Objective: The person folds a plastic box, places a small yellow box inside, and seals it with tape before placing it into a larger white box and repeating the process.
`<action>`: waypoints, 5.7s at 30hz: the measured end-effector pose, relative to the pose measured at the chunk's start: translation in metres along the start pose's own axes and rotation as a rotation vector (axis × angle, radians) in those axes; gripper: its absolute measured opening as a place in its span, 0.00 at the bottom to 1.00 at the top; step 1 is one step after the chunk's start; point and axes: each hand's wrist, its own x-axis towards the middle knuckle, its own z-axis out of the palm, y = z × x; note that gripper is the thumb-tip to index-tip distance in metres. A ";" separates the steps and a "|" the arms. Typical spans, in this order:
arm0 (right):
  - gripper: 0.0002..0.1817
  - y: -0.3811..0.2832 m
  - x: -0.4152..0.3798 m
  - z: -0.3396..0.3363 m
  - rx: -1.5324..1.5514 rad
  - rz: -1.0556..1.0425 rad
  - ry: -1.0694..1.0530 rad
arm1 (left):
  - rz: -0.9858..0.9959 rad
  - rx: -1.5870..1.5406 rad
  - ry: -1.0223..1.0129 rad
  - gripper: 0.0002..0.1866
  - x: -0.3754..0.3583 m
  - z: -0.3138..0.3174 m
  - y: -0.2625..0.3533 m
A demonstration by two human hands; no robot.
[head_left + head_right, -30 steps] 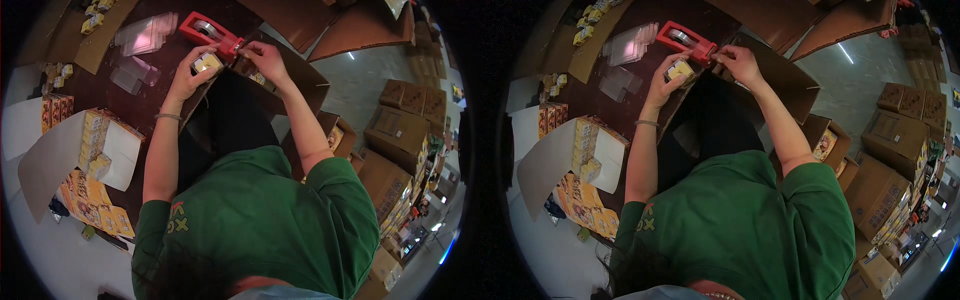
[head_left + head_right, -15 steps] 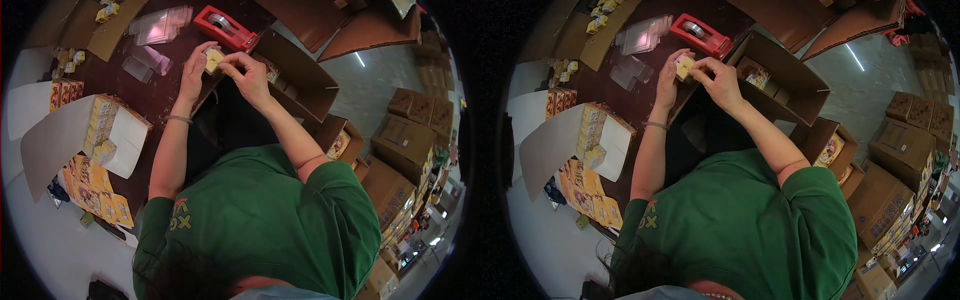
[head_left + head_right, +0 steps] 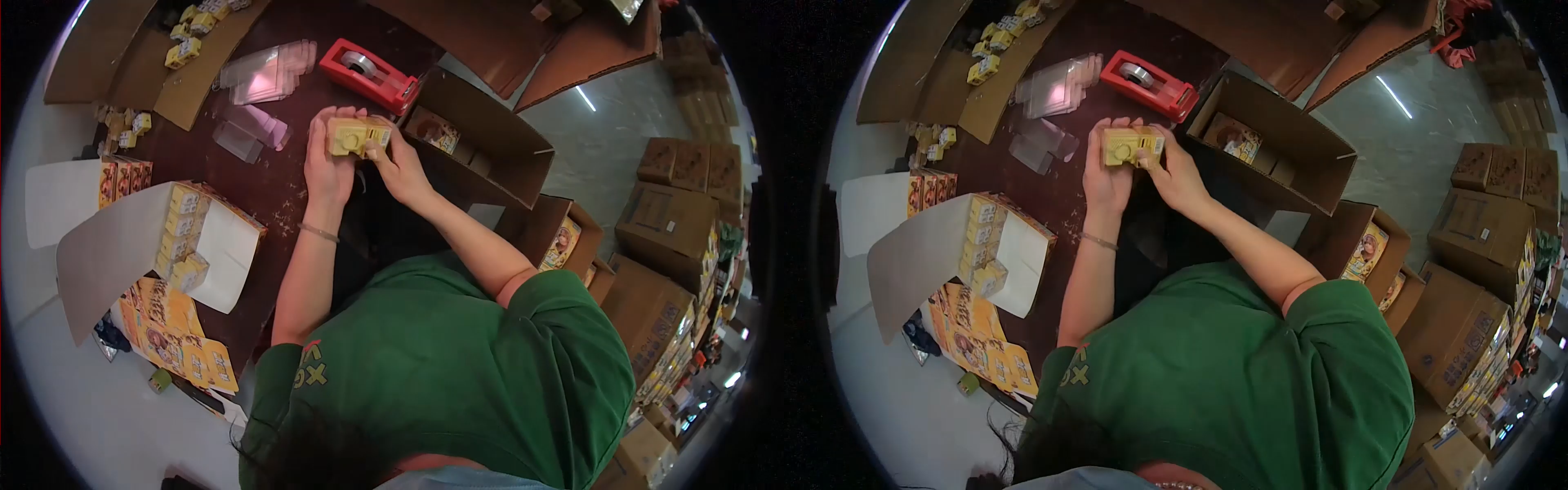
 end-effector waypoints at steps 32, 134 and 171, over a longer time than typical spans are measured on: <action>0.10 -0.042 0.077 -0.091 -0.391 -0.134 -0.077 | 0.160 1.104 -0.399 0.18 0.050 0.006 0.007; 0.08 -0.061 -0.065 0.030 0.042 0.022 -0.640 | -0.426 0.046 0.229 0.21 -0.203 -0.062 0.030; 0.50 -0.117 -0.008 0.042 -0.303 -0.650 -0.460 | 0.292 0.782 0.199 0.39 -0.157 -0.015 0.083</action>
